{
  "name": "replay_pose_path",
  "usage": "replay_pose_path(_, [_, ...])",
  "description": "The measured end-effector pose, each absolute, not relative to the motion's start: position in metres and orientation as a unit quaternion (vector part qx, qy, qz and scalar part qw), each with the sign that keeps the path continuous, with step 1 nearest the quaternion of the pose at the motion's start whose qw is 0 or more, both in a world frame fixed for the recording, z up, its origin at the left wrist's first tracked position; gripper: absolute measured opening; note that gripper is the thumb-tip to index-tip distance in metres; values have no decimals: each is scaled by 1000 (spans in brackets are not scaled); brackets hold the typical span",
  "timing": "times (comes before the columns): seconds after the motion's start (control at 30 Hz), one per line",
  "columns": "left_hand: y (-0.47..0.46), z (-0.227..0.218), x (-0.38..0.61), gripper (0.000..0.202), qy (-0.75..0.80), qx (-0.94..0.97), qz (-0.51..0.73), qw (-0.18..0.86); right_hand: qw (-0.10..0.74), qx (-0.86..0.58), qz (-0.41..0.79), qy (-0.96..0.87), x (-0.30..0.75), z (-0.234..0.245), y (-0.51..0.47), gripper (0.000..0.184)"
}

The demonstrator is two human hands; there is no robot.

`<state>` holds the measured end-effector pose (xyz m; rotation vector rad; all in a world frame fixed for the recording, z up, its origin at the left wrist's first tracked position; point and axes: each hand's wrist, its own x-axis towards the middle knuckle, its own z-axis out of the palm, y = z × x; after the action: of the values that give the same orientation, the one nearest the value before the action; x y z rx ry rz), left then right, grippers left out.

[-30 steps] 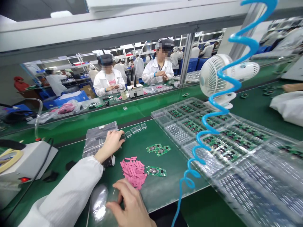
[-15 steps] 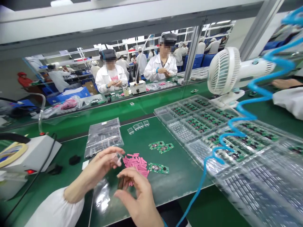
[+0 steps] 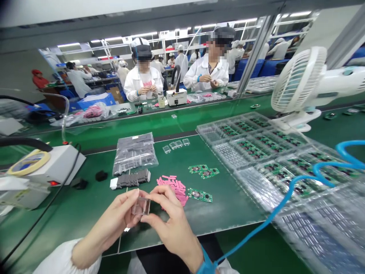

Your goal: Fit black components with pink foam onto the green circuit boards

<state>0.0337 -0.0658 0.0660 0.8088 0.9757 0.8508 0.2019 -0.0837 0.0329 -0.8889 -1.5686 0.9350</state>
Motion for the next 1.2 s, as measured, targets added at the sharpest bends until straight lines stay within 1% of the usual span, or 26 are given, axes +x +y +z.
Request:
replay_pose_path(0.13, [-69,64,32,43,443,380,388,713,507,-375,397,-667,202,33,-87,42])
replay_pose_path(0.33, [-76,62,28,46,433,366,383,729,508,-364,393,-675,203,33,-91,44])
replay_pose_path(0.47, [-82,63,24,39,405,347,377,757,499,-368,389,-681,205,36,-93,40])
replay_pose_path(0.6, [-89,62,24,38,411,341,387,752,457,-375,360,-722,206,41,-94,33])
replay_pose_path(0.7, [-94,59,26,34,417,338,403,741,421,-387,329,-751,204,45,-96,33])
replay_pose_path(0.77, [-97,58,28,34,411,324,412,746,412,-391,316,-760,203,45,-96,40])
replay_pose_path(0.87, [-100,56,29,34,401,290,415,764,420,-392,315,-755,208,41,-96,59])
replay_pose_path(0.9, [-101,56,29,33,400,280,417,767,425,-396,315,-751,211,40,-95,60])
replay_pose_path(0.93, [-102,55,29,32,402,272,419,767,430,-402,313,-745,216,38,-94,56])
replay_pose_path(1.07, [-105,49,33,29,413,245,430,764,443,-444,279,-727,238,37,-91,21])
replay_pose_path(1.13, [-106,45,37,30,407,228,435,770,436,-453,261,-733,247,39,-88,14])
replay_pose_path(1.2, [-108,41,42,32,398,211,442,776,431,-463,231,-739,256,40,-84,11])
